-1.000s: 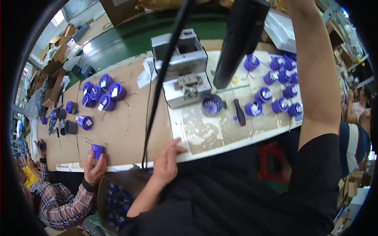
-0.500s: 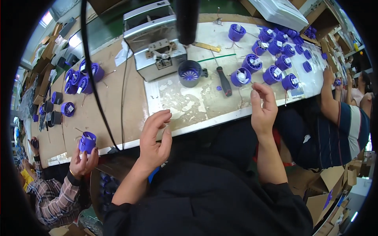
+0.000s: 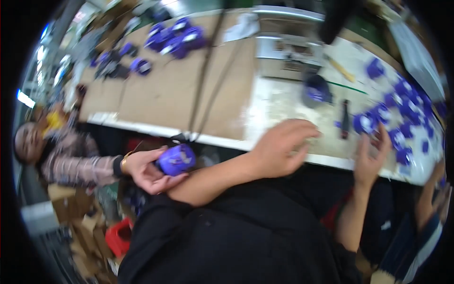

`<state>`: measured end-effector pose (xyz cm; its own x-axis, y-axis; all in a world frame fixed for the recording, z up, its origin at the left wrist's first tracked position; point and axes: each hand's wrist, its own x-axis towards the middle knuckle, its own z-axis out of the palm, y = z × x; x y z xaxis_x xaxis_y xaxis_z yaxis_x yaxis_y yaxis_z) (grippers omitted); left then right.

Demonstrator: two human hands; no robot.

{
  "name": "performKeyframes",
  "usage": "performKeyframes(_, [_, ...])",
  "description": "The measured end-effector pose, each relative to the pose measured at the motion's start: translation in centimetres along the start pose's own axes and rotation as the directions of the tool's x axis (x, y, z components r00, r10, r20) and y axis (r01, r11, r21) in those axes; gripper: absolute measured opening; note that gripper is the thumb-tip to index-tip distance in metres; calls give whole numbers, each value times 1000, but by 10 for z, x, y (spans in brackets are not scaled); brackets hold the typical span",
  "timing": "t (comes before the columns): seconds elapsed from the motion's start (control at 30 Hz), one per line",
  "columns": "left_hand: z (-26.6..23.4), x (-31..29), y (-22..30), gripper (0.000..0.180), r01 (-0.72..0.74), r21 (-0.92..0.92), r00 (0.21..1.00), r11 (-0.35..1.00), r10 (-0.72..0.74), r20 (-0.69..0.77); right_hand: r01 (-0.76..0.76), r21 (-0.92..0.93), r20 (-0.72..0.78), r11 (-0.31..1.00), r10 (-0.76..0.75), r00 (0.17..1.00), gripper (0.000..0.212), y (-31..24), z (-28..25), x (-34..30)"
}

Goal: Assembling white components into blue plastic housings at a factory workbench using an electric screwdriver.

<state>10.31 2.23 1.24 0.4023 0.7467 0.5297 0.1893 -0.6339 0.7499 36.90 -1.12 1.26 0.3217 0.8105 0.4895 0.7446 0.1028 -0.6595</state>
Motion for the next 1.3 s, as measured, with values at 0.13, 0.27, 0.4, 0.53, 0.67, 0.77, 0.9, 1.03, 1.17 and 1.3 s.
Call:
performKeyframes(0.13, [-8, -17, 11, 35, -10, -39, 999, 999, 8, -43, 143, 17, -123, 990, -140, 982, 39, 7, -2, -13])
performKeyframes(0.27, [-29, -26, 17, 33, -99, -40, 993, 994, 96, -66, 212, 169, -118, 963, -193, 974, 37, -26, 18, -30])
performKeyframes(0.4, [-43, -39, 25, 28, -211, 2, 972, 977, 210, -104, 257, 293, -11, 921, -266, 964, 37, -62, 35, -41])
performKeyframes(0.53, [-45, -47, 38, 19, -417, -173, 909, 892, 413, -59, 2, 602, 231, 798, -177, 957, 35, -94, 55, -50])
performKeyframes(0.67, [-44, -64, 52, 15, -486, -194, 865, 852, 501, 32, -418, 614, 601, 670, -54, 797, 37, -142, 68, -50])
performKeyframes(0.77, [-48, -69, 57, 13, -505, -173, 855, 846, 517, 31, -518, 599, 725, 610, -141, 674, 40, -172, 81, -49])
performKeyframes(0.9, [-47, -77, 62, 12, -529, -165, 843, 832, 538, 5, -628, 549, 830, 552, -273, 486, 42, -192, 103, -49])
performKeyframes(1.03, [-46, -80, 66, 11, -543, -162, 838, 824, 544, -41, -610, 491, 871, 622, -333, 362, 42, -208, 118, -56])
performKeyframes(1.17, [-43, -78, 67, 15, -531, -165, 847, 831, 518, -118, -606, 455, 890, 652, -360, 281, 42, -221, 130, -60])
performKeyframes(1.3, [-50, -78, 64, 15, -534, -171, 845, 828, 528, -81, -594, 451, 888, 666, -405, 219, 44, -227, 142, -66])
